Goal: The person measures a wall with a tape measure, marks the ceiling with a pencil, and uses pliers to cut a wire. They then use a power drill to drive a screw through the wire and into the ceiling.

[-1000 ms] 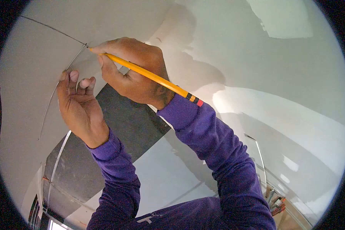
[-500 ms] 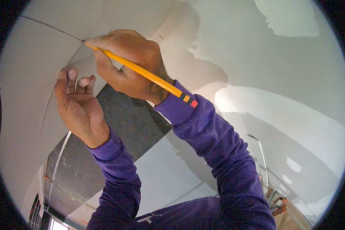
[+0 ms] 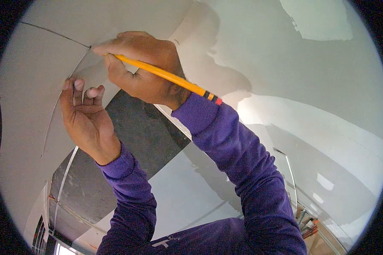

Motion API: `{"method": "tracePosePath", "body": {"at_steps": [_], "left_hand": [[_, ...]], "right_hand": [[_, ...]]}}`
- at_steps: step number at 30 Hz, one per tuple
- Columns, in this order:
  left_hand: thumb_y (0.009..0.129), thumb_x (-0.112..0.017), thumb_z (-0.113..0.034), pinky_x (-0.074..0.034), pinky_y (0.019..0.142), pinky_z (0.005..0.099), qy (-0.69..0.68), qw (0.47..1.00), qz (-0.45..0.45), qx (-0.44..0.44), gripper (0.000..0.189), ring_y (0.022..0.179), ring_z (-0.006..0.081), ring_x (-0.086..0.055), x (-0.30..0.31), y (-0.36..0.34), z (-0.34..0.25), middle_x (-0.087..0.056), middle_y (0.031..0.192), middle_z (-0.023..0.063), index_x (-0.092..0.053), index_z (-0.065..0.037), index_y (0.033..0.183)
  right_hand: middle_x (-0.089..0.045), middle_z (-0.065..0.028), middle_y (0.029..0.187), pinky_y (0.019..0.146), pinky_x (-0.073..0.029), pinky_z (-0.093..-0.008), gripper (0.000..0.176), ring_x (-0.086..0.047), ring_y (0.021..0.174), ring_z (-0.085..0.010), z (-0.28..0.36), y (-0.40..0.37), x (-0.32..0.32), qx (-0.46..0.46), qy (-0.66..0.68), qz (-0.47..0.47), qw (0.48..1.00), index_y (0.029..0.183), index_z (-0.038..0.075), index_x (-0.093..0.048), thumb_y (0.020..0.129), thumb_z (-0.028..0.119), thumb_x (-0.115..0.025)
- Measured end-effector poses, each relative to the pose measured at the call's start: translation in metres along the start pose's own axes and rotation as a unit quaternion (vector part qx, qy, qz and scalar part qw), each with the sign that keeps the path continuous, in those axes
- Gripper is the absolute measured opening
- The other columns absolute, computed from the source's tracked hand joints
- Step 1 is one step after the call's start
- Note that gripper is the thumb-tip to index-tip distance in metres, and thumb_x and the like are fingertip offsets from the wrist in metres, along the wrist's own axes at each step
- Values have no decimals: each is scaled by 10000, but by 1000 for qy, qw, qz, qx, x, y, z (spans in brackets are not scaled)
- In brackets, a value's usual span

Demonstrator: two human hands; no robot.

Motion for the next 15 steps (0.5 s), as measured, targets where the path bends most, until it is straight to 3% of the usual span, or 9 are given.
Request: {"method": "tracePosePath", "body": {"at_steps": [1,4,6,9,15], "left_hand": [[913,-647,-175,-576,588,304,-1,1000,2,0,186,617,195,-657,0,0,0,-686,833,100,-670,6,949],[937,-623,-223,-531,744,373,45,998,31,12,244,708,188,-630,7,-1,-2,-628,991,76,-608,-34,1090],[936,-624,-221,-532,740,372,43,998,36,10,239,701,185,-627,7,-1,-2,-625,987,73,-608,-34,1085],[935,-626,-219,-531,736,370,37,999,36,11,235,695,183,-625,7,0,-1,-622,984,71,-608,-34,1079],[935,-626,-216,-538,722,365,41,999,27,9,229,680,186,-627,6,-1,-1,-624,978,76,-611,-34,1073]], "right_hand": [[-700,-75,830,639,-558,-323,227,-689,723,-237,-2,0,0,-1,8,2,1000,988,99,-707,774,25,-686],[-710,-71,846,630,-557,-312,195,-694,721,-228,-7,0,0,-5,30,1,1000,987,100,-710,804,43,-675],[-715,-73,858,636,-558,-310,185,-699,731,-229,-6,1,-1,-9,43,-9,999,989,99,-710,815,50,-672],[-730,-147,971,780,-566,-288,208,-714,877,-198,-2,3,3,-25,44,58,997,1052,-25,-683,862,-44,-600],[-729,-156,977,781,-563,-290,203,-717,888,-208,1,3,4,-41,55,54,996,1051,-27,-685,865,-25,-605]]}}
Point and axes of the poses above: each hand's wrist, its own y-axis towards the middle knuckle, its own x-axis out of the back of the hand, z = x × y, the point moved 3 cm from there along y, towards the middle knuckle
